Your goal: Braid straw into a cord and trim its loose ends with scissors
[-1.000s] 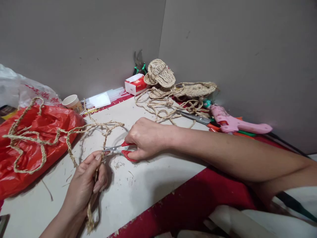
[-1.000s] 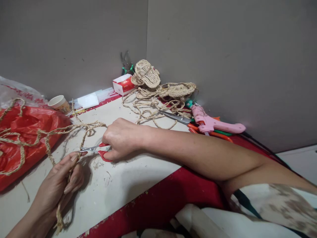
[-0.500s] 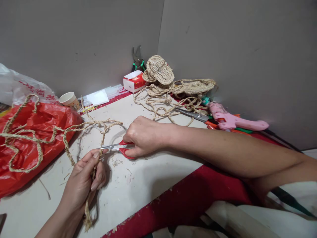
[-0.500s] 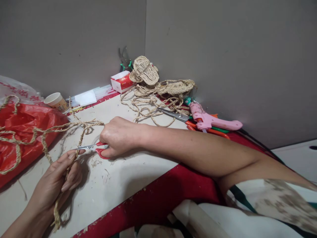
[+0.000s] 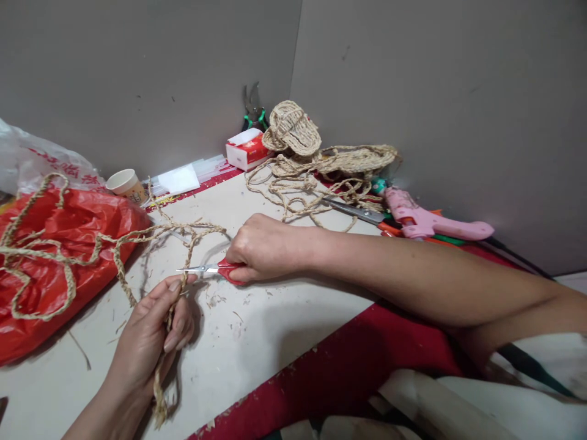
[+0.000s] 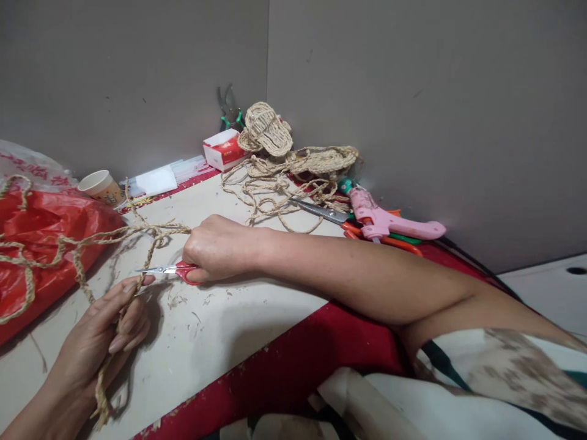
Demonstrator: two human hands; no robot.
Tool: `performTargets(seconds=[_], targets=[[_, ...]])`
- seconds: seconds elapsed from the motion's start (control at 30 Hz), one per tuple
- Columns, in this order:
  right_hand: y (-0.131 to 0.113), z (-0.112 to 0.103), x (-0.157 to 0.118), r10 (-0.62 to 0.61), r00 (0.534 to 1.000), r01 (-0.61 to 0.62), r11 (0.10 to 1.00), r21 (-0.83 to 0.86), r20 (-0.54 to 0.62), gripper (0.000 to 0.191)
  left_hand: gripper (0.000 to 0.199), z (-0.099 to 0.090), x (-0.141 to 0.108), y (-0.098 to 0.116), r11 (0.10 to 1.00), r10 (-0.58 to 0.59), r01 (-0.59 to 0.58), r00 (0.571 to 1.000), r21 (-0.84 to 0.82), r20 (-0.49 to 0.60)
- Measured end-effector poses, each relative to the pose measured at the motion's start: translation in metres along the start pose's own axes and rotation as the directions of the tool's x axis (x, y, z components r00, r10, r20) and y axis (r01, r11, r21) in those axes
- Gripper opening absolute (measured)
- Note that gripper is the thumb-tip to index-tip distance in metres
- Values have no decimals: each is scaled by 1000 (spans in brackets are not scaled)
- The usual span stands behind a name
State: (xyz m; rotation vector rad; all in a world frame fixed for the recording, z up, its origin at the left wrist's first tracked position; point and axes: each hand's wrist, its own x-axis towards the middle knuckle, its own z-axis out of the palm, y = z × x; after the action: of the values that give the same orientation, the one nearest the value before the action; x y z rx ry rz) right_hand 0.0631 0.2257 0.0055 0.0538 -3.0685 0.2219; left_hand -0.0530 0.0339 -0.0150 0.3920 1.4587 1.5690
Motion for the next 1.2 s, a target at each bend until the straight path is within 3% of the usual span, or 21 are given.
performTargets(seconds=[0.27, 0.5, 0.6, 0.7, 0.87, 1.07, 1.2], targets=[[2, 4, 1, 40, 999, -36, 992, 118, -31, 29, 20, -2, 2, -1, 999, -2, 2, 1000, -46, -12], [6, 2, 4, 243, 967, -235, 967, 98, -76, 31, 25, -2, 2, 1, 997, 4, -5, 1000, -72, -16], [8, 3, 4, 271, 958, -260, 959, 111, -91, 30, 30, -3, 2, 1, 996, 0, -1, 1000, -85, -15], [9, 3, 3, 222, 968, -209, 971, 114, -116, 31, 27, -5, 3, 1, 997, 3, -5, 1000, -78, -18], [4, -1, -2, 32, 992, -18, 994, 112, -125, 33, 19, -6, 5, -2, 996, 12, -17, 998, -82, -54], [-5, -4, -6, -53, 994, 39, 988, -149, -92, 37, 16, -5, 5, -3, 996, 20, -28, 996, -82, -91], [-8, -1, -6, -69, 991, 42, 973, -229, -113, 38, 20, -5, 4, -2, 997, 18, -25, 994, -69, -108]])
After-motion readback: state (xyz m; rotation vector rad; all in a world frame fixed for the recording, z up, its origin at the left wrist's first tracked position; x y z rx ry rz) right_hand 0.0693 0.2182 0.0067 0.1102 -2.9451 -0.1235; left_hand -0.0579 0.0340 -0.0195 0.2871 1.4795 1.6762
